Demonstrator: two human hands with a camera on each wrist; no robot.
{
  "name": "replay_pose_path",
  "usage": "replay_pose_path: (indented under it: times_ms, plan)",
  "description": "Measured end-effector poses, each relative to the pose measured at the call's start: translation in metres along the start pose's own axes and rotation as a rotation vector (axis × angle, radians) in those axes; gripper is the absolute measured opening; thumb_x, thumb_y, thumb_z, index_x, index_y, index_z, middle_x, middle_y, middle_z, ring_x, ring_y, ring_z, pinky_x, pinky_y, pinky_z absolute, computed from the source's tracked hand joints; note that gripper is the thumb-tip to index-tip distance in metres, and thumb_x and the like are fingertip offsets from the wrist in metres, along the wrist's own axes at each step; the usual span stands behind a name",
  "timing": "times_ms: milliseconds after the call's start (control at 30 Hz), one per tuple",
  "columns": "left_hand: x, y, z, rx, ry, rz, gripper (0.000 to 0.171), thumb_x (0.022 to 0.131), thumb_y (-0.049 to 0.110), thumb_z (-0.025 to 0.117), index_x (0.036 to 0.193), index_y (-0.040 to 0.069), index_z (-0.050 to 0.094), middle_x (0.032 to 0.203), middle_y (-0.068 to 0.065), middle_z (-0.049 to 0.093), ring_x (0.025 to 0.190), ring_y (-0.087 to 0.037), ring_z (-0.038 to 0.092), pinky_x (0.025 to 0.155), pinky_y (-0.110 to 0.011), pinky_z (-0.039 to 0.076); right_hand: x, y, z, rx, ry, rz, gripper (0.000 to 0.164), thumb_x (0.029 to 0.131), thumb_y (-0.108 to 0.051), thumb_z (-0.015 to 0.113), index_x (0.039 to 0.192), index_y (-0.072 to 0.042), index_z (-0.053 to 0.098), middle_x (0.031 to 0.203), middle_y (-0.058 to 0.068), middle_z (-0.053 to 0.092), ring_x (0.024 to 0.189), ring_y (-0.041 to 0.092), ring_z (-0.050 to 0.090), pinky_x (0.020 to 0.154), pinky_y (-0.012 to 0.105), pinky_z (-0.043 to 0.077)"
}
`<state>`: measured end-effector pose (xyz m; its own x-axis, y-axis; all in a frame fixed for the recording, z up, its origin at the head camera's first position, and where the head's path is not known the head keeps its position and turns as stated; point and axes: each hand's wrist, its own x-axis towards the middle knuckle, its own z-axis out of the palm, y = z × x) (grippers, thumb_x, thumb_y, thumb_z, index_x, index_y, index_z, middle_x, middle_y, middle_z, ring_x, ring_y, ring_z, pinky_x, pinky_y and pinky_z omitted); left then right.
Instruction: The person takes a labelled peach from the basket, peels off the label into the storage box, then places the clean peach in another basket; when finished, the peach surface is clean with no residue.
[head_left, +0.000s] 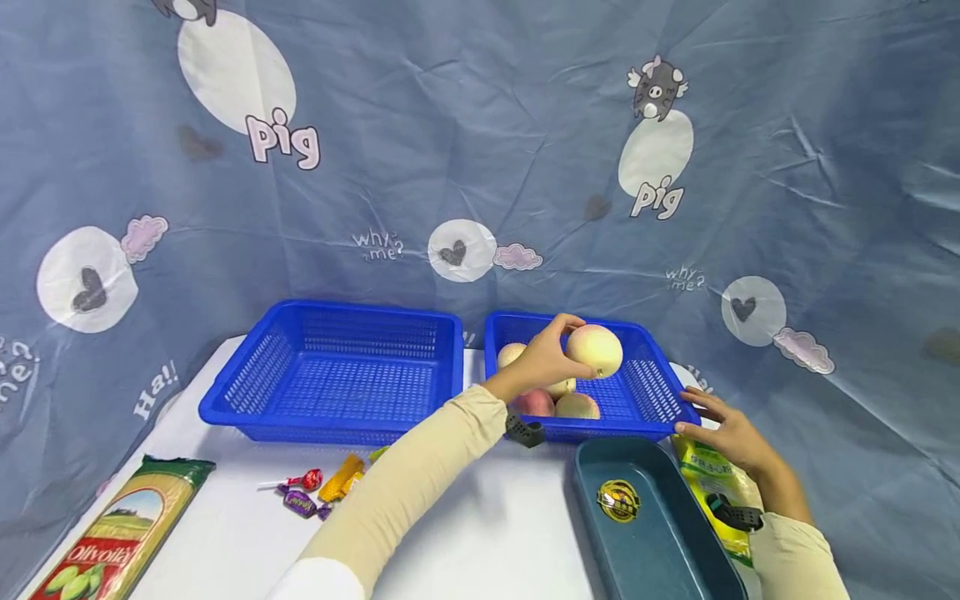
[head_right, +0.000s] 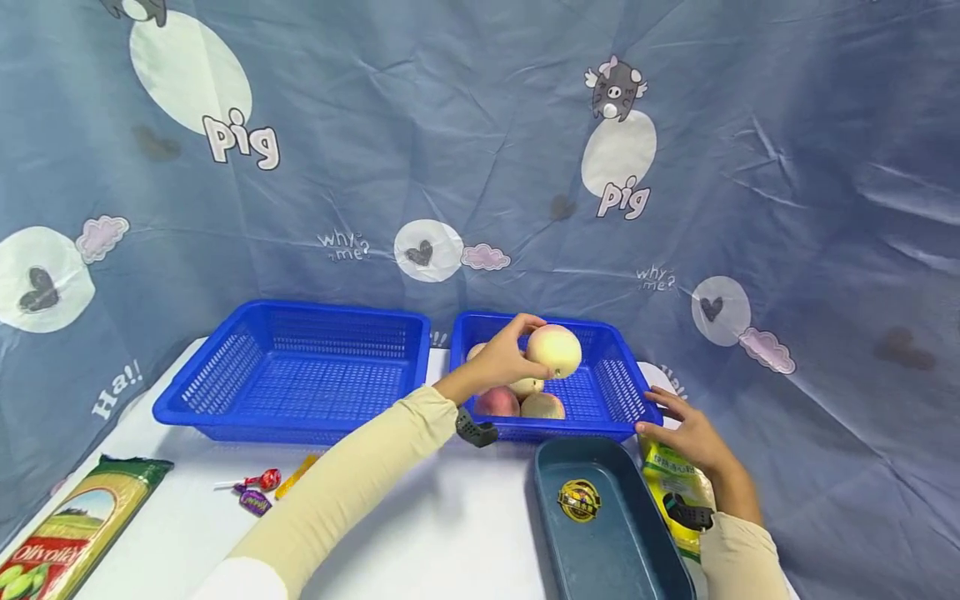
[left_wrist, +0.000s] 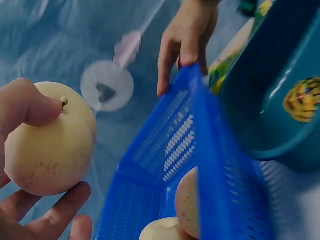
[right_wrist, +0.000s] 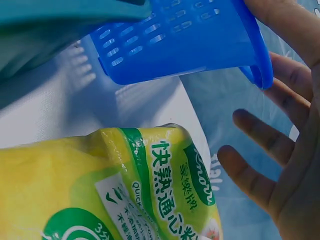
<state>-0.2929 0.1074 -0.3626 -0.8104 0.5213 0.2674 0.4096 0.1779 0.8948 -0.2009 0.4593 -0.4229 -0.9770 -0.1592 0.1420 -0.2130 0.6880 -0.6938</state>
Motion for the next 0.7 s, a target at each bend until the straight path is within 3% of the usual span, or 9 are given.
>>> replay_pose_path:
  times_ms: [200,467,700]
  plan:
    - [0.026,-0.005,0.025,0.044,-0.026,-0.088,0.074,0.075,0.017,0.089,0.137,0.017,0.048,0.129,-0.003,0.06,0.106,-0.02,0.061,0.09,-0.034,0.05,0.0,0.003,0.0,0.066,0.001,0.055,0.065,0.096,-0.017,0.072,0.149,0.006,0.042,0.157,0.029,0.03,0.113,0.046,0.058,0.079,0.036,0.056]
    - [0.03,-0.012,0.053,0.148,-0.073,-0.157,0.067,0.073,0.019,0.091,0.13,0.017,0.054,0.119,-0.004,0.065,0.097,-0.018,0.063,0.081,-0.032,0.051,-0.002,0.007,0.002,0.12,0.012,0.066,0.065,0.096,-0.016,0.072,0.149,0.006,0.042,0.158,0.029,0.028,0.092,0.015,0.067,0.074,0.035,0.057]
    - [0.033,-0.014,0.065,0.294,-0.152,-0.173,0.068,0.071,0.025,0.092,0.127,0.019,0.055,0.113,-0.003,0.068,0.095,-0.018,0.064,0.078,-0.029,0.051,-0.001,0.01,0.004,0.122,0.008,0.04,0.063,0.097,-0.014,0.07,0.148,0.008,0.041,0.158,0.032,0.026,0.09,0.026,0.069,0.075,0.032,0.057]
